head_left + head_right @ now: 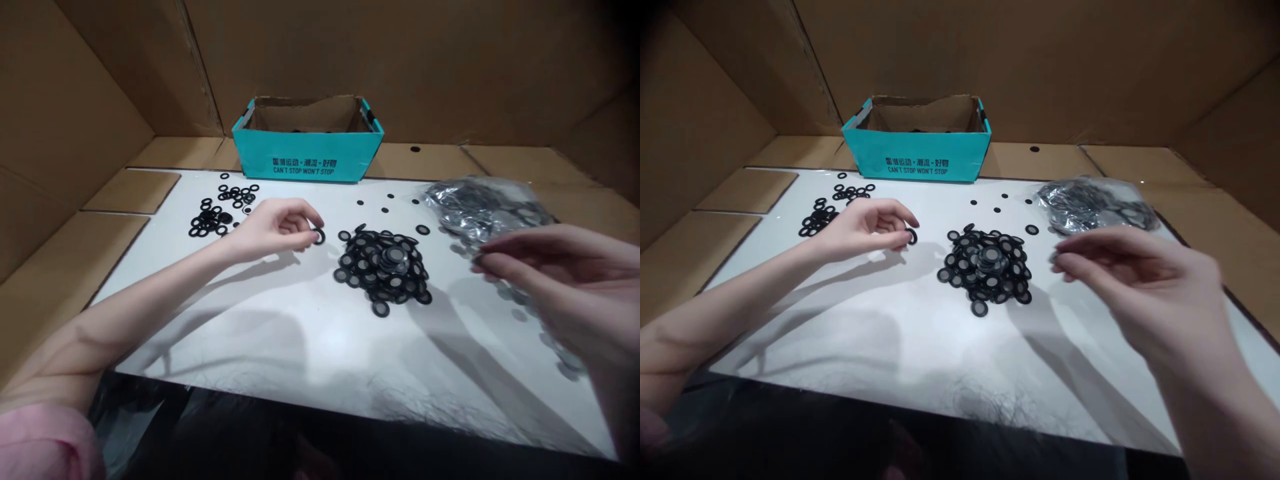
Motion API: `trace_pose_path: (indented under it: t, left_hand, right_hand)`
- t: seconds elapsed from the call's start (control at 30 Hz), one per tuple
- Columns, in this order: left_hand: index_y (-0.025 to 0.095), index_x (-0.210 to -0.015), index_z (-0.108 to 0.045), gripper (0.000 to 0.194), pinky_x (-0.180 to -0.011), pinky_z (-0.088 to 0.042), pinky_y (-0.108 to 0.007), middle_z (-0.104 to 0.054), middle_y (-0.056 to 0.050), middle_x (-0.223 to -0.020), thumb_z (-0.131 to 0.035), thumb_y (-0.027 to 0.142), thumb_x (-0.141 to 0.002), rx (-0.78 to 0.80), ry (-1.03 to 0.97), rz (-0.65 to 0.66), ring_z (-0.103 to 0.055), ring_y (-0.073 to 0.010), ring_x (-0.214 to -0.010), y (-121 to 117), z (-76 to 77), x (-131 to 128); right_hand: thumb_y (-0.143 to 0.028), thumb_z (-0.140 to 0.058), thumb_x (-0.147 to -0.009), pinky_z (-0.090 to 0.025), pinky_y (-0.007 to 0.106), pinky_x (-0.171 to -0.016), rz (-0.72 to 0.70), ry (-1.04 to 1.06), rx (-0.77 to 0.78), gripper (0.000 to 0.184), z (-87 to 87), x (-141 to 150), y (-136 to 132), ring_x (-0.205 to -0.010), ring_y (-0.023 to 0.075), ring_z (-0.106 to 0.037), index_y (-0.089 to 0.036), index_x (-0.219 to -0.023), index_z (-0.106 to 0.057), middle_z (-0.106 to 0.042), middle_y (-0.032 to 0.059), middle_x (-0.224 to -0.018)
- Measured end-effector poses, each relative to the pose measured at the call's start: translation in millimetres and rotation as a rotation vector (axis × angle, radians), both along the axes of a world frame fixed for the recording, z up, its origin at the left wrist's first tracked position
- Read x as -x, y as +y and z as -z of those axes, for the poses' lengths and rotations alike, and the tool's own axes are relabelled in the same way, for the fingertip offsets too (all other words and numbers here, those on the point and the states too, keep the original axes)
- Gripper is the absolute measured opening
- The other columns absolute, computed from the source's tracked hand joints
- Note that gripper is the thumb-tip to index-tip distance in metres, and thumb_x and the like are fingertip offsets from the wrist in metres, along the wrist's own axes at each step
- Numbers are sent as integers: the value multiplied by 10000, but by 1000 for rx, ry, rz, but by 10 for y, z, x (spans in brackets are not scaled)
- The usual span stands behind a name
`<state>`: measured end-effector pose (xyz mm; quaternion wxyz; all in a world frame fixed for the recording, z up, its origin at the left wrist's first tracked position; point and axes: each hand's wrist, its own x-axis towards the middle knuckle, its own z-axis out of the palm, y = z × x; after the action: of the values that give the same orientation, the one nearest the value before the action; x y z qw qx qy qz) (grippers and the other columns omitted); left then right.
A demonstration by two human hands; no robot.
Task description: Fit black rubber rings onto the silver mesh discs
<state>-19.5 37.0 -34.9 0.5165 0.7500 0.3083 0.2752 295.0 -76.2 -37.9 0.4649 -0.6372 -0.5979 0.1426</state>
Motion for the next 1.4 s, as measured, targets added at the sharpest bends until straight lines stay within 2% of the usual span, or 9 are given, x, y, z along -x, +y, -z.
trace_pose_path:
  t: [0.13, 0.27, 0.4, 0.57, 0.67, 0.77, 1.0, 1.23, 1.4]
  left_hand:
    - [87, -781, -633, 105, -559, -568, -200, -687, -37, -636, -714, 153, -767, 245, -26, 62, -671, -113, -569, -256, -101, -69]
    - [93, -738, -631, 99, -556, -561, -165, -693, -18, -618, -729, 104, -753, 427, -109, 90, -672, -95, -559, -362, -115, -90]
    - [97, -762, -639, 98, -578, -564, -154, -699, -7, -624, -733, 73, -747, 519, -163, 102, -682, -88, -575, -387, -103, -103]
    - [87, -769, -633, 91, -600, -554, -151, -684, -4, -623, -724, 99, -763, 520, -125, 103, -671, -81, -592, -418, -149, -133]
    - [87, -812, -633, 117, -625, -550, -163, -689, -17, -670, -718, 165, -789, 475, -74, 104, -671, -85, -626, -430, -170, -147]
    - [89, -844, -634, 152, -625, -533, -173, -686, -30, -700, -697, 225, -818, 374, -9, 113, -656, -90, -646, -438, -158, -161]
    - [80, -860, -635, 206, -576, -490, -182, -653, -28, -687, -632, 286, -864, 216, 64, 144, -611, -94, -629, -463, -143, -188]
    - [94, -818, -593, 132, -590, -484, -126, -601, 21, -673, -634, 207, -873, 301, -35, 161, -591, -48, -619, -483, -176, -194]
    - [90, -832, -587, 106, -592, -498, -130, -602, 15, -693, -632, 178, -871, 257, -39, 172, -598, -51, -630, -490, -181, -196]
  right_hand:
    - [-223, -790, -711, -581, 200, -557, -231, 204, 18, 107, -169, 768, 46, -613, 131, -683, -227, -796, -726, -708, 10, -714]
    - [-211, -784, -721, -602, 231, -585, -400, 209, 14, 128, -133, 1023, 95, -610, 128, -673, -224, -798, -683, -700, -5, -718]
    - [-209, -769, -744, -585, 230, -599, -403, 210, 1, 127, -73, 1068, 103, -612, 114, -660, -218, -800, -655, -690, -12, -724]
    - [-203, -738, -787, -518, 246, -587, -405, 138, -57, 117, 11, 1055, 106, -654, 116, -635, -208, -859, -646, -679, 3, -790]
    - [-187, -640, -867, -466, 242, -567, -504, -23, -62, 15, 33, 1028, 131, -660, 110, -595, -187, -882, -643, -654, 16, -775]
    - [-130, -532, -917, -431, 219, -557, -623, -126, -69, 148, 37, 1015, 151, -631, 92, -551, -168, -796, -607, -605, 8, -693]
    - [-71, -493, -906, -396, 189, -527, -644, -161, -121, 198, 65, 1040, 150, -581, 75, -493, -171, -737, -521, -530, -14, -635]
    - [-96, -480, -919, -415, 197, -564, -662, -147, -128, 155, 67, 1032, 126, -622, 81, -522, -162, -808, -565, -571, 3, -687]
    - [-118, -514, -909, -386, 222, -536, -669, -100, -79, 181, 52, 1014, 116, -589, 89, -479, -165, -735, -528, -542, 0, -645]
